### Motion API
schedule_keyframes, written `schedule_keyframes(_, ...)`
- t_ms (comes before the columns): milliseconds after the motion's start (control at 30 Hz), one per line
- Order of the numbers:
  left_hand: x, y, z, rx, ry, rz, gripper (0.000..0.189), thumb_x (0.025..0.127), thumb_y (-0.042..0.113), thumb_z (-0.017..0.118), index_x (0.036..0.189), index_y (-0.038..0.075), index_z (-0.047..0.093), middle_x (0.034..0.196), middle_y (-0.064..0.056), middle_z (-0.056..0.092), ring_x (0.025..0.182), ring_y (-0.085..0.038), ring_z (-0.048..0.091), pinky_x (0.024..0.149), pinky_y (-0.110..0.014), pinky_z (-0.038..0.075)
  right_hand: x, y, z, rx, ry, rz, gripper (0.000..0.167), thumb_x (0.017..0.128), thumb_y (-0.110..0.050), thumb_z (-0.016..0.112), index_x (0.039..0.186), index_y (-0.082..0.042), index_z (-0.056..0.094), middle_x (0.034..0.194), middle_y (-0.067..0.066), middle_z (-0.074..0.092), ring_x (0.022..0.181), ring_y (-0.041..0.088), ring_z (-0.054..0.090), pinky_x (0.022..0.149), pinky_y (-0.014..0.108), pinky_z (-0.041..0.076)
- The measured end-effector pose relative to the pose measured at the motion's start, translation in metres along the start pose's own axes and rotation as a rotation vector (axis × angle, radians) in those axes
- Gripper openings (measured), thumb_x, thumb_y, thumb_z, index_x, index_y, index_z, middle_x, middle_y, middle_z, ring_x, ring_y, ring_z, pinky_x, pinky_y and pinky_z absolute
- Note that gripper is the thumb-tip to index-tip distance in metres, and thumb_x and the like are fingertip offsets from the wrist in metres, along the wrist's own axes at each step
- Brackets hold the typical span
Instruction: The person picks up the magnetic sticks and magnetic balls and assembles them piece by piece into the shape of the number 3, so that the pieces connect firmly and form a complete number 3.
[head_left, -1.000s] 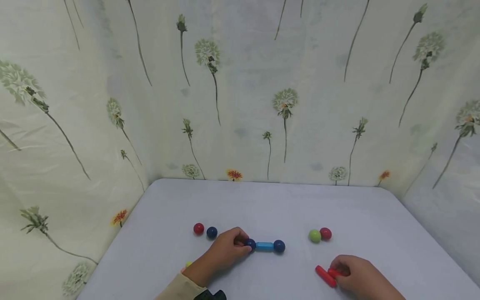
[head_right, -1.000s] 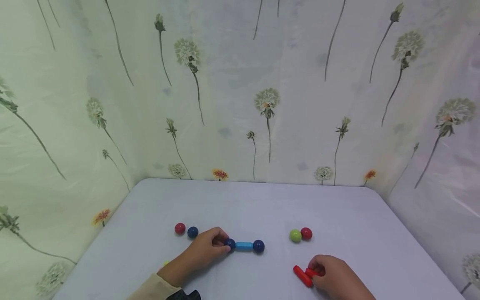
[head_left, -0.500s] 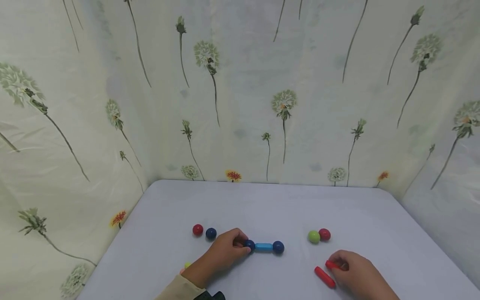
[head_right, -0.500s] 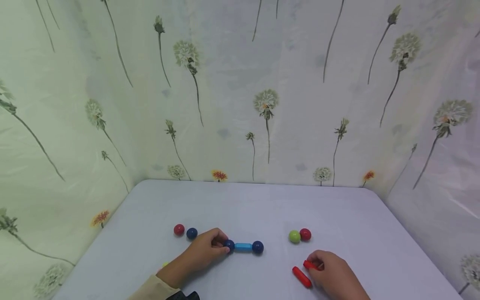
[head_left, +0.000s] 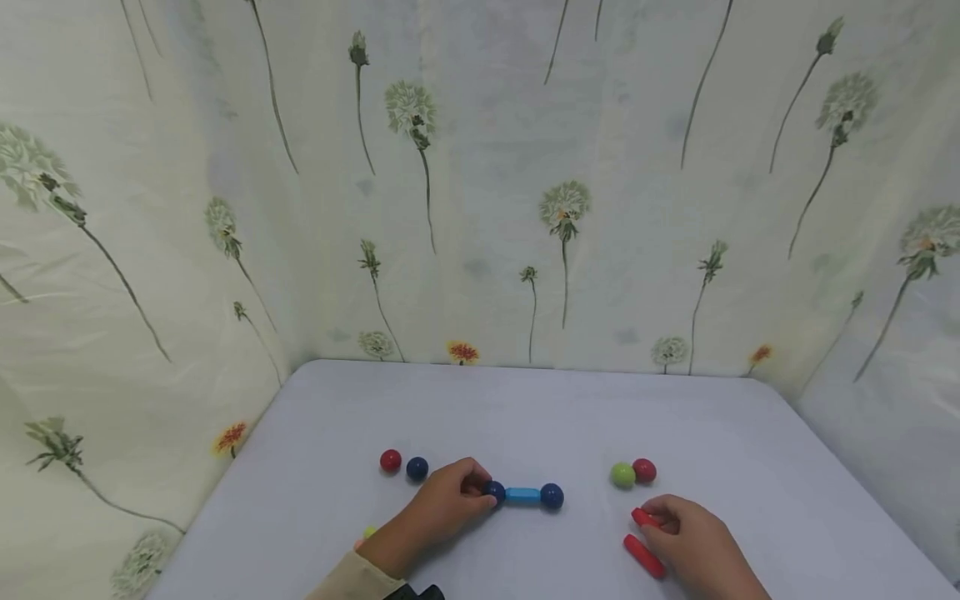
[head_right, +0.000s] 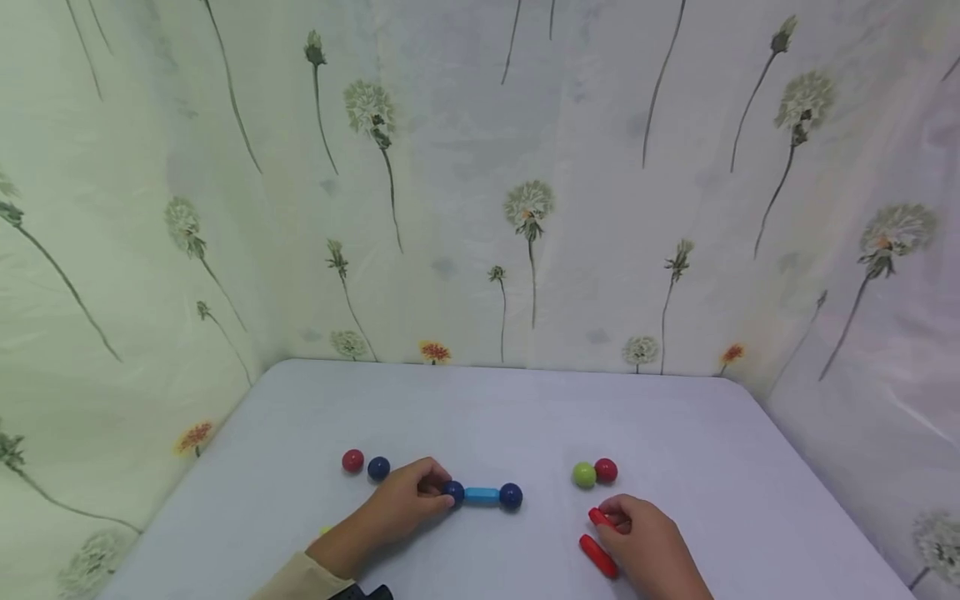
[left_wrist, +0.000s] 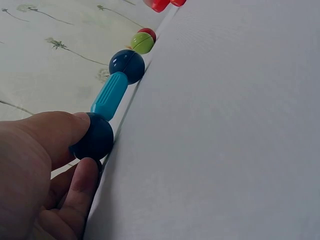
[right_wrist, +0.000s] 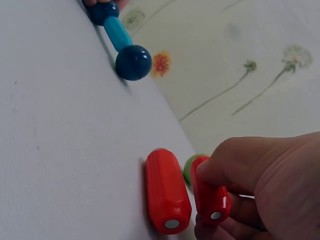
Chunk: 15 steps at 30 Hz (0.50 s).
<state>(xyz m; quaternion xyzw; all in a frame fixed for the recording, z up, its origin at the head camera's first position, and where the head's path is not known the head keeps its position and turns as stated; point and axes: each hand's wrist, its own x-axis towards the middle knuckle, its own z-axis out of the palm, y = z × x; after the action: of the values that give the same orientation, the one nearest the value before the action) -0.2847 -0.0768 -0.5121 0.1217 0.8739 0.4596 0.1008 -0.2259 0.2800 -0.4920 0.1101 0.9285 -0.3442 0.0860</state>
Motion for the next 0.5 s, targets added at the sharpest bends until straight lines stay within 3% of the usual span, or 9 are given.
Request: schedule_keyframes(500, 0.002, -0.008, -0.002, -0.010, -0.008, 0.007, 0.025, 0.091, 0.029, 0.083, 0.110, 0.024, 0.068, 0.103, 0.010, 0.069, 0.094, -0.009, 0.063, 0.088, -0.035, 0.056, 0.000, -0.026, 0.017, 0.054, 0.041, -0.052, 0.038, 0.092, -0.027, 0.080, 0.124, -0.007, 0.071, 0.104, 0.000, 0.075, 0.094, 0.016, 0.067, 0.079, 0.038, 0.061)
